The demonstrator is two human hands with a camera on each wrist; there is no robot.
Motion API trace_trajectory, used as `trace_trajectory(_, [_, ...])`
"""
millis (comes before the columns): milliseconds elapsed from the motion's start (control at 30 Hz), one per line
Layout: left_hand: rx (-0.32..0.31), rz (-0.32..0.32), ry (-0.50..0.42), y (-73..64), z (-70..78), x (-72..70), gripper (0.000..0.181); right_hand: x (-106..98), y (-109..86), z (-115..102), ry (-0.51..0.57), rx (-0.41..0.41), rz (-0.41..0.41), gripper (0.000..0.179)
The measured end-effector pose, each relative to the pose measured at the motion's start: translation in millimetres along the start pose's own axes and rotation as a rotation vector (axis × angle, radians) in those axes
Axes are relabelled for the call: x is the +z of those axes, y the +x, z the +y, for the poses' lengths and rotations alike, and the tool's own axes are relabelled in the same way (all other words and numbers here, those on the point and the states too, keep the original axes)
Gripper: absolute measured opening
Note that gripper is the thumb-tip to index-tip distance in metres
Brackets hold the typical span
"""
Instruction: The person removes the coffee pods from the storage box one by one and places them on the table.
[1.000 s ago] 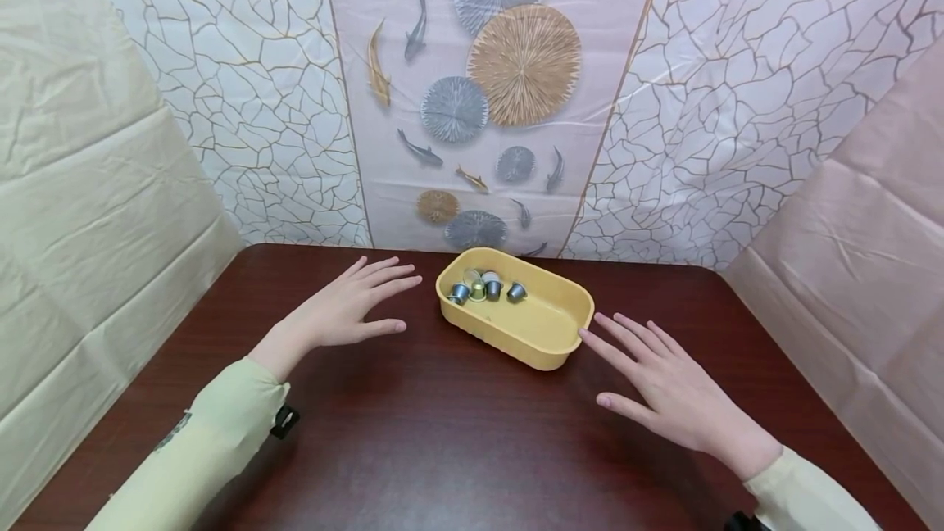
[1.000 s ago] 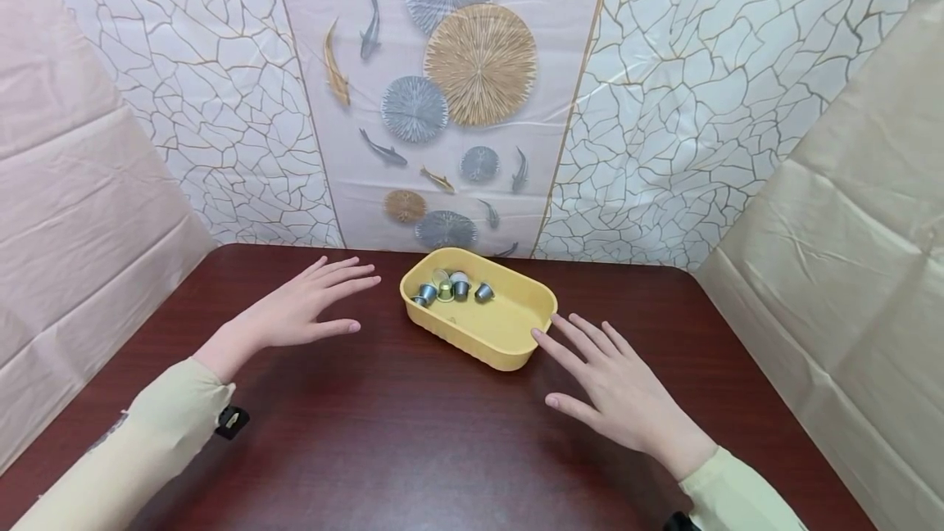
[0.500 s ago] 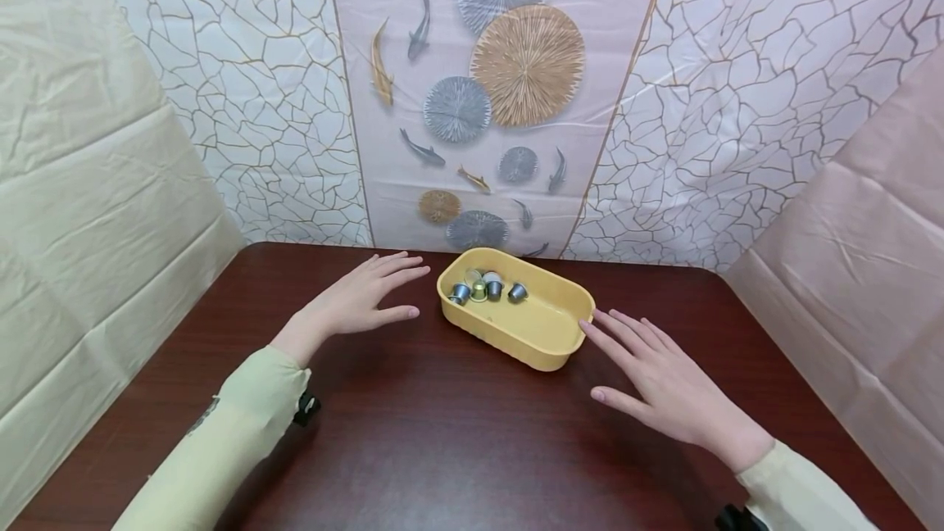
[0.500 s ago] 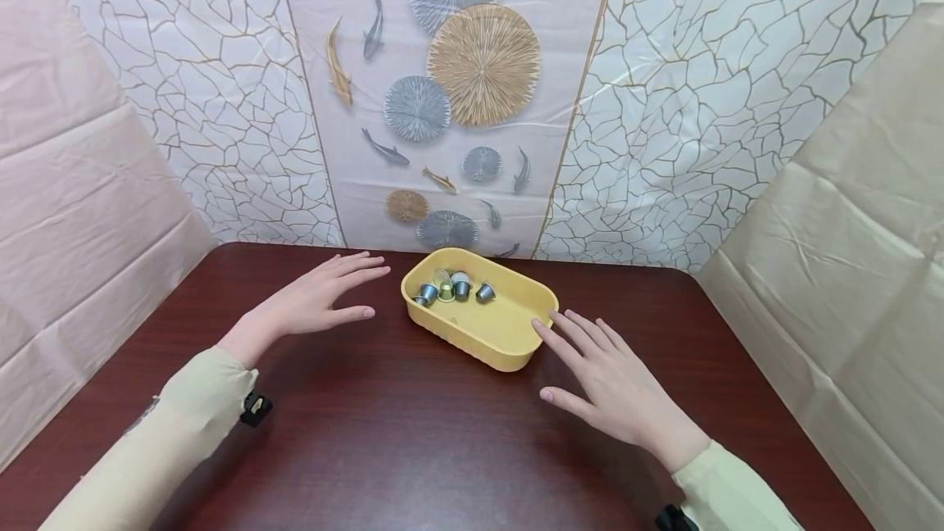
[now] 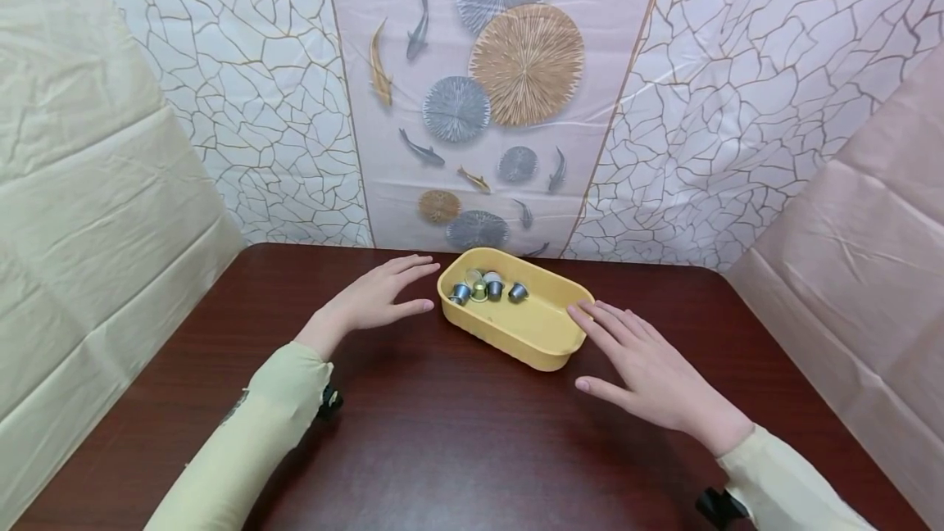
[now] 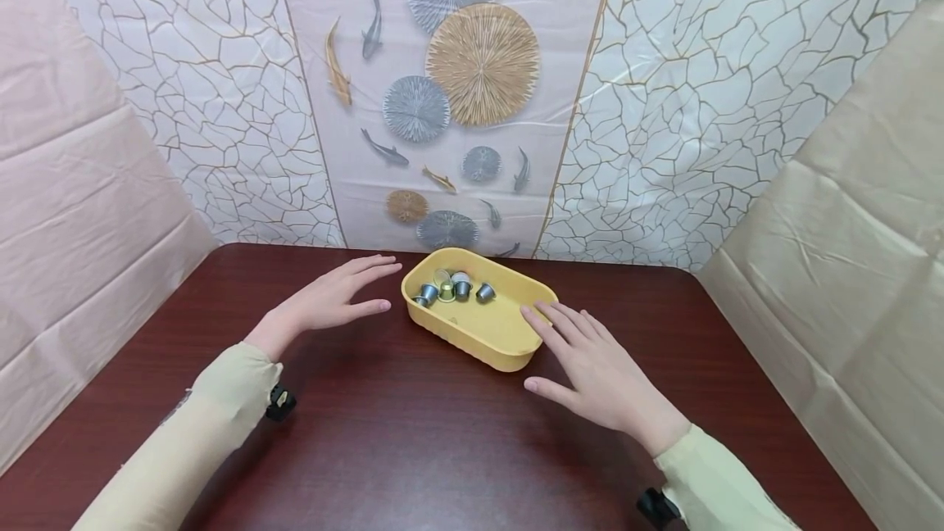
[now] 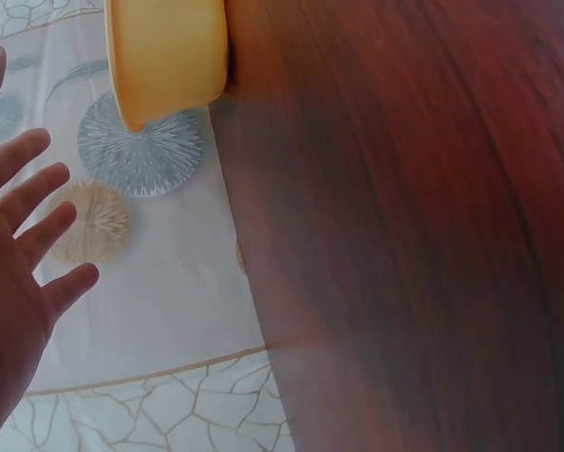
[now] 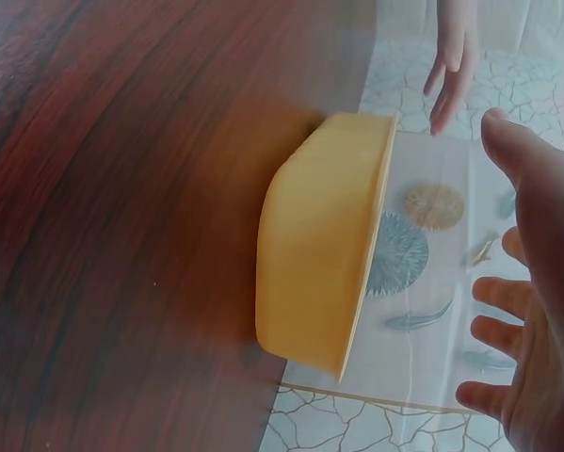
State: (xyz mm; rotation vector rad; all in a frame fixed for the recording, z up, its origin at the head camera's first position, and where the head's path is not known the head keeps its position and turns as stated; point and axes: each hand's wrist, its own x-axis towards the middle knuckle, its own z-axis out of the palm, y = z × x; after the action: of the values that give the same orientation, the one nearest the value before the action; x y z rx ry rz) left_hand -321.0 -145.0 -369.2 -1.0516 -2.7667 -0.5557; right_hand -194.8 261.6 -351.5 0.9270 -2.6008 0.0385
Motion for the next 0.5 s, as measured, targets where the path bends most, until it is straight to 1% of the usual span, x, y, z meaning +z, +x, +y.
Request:
trace_trajectory(167, [-0.044, -0.003, -0.02, 7.3, 0.1, 4.1, 0.069, 0.6, 3.7, -2.4, 0.008, 0.012, -0.012, 0.089])
trace_trajectory(367, [-0.068, -0.013, -0.041, 14.7, 2.7, 7.5, 0.069, 1.3, 7.0, -3.9, 0.025, 0.017, -0.026, 0.089])
trace_trajectory(500, [-0.096, -0.022, -0.056, 18.2, 2.7, 10.9, 0.068, 2.3, 8.5, -4.7, 0.033, 0.013, -0.026, 0.088])
